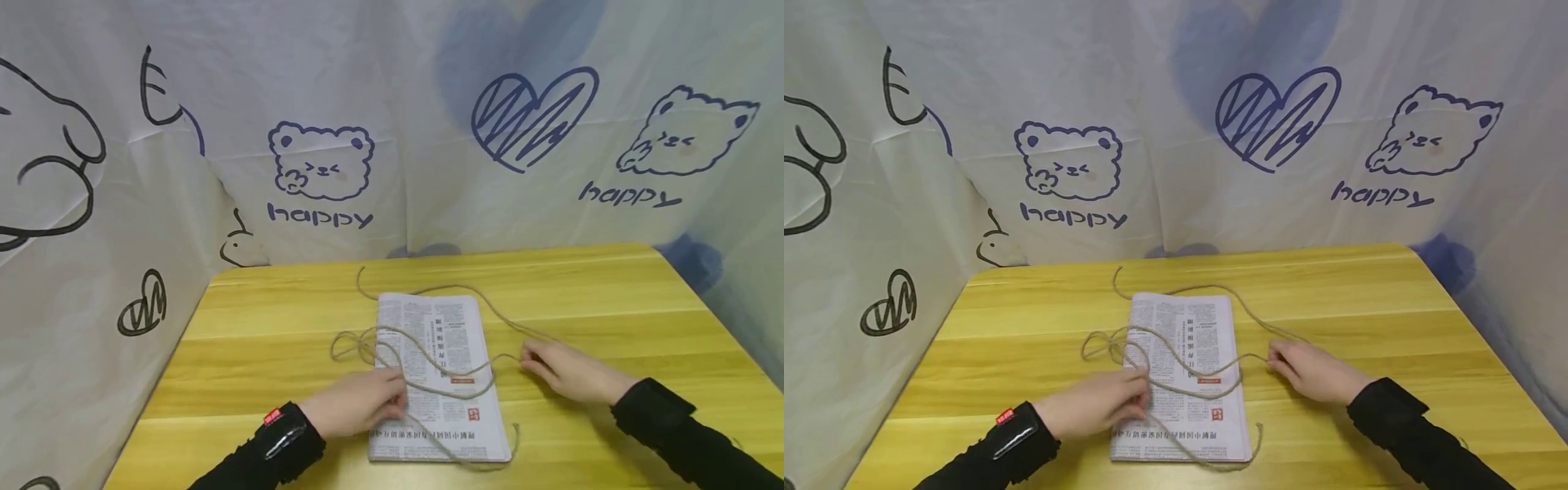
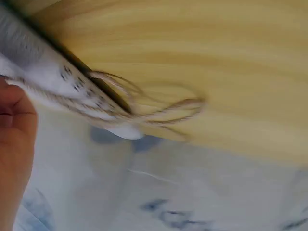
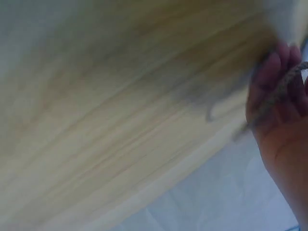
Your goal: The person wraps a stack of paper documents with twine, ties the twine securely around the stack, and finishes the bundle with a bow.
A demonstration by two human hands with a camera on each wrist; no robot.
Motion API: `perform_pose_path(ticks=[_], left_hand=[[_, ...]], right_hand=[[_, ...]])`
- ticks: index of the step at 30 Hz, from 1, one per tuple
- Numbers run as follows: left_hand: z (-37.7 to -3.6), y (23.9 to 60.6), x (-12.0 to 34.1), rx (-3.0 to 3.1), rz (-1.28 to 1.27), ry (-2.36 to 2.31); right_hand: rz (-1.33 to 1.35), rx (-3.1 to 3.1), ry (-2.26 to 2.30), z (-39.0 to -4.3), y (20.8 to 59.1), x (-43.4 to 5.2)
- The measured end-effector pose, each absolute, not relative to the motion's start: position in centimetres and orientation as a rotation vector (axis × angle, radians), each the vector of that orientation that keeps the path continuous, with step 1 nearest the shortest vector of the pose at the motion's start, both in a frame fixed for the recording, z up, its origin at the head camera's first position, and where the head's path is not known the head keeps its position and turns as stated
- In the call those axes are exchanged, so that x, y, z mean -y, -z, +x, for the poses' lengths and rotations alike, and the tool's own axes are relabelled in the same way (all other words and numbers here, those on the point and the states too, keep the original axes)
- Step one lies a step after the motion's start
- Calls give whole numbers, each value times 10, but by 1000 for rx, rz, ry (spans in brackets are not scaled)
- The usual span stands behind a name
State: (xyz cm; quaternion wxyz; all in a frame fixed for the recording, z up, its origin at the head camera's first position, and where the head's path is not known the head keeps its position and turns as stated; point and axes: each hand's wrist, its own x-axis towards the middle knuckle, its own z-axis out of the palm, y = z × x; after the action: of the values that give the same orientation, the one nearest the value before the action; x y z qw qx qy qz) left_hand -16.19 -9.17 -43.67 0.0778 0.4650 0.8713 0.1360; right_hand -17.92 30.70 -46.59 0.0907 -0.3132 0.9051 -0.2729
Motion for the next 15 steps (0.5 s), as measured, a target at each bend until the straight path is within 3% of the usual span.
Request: perform_pose_path(ticks=[4,8,11,15], left_hand=[[-179,407,138,-2664,990,-993],[-197,377,204,-2960,618,-1282],[-201,362,251,-3236,304,-1182],[-198,357,298,-3424,-117,-673]], right_hand=[[-902,-2577,1055,-175,453,-317],[-928,-2461,1266,-172,435,-338],[-923,-2330,1374,-171,424,-361],[-744,-2250,1219,-167,412,-395]])
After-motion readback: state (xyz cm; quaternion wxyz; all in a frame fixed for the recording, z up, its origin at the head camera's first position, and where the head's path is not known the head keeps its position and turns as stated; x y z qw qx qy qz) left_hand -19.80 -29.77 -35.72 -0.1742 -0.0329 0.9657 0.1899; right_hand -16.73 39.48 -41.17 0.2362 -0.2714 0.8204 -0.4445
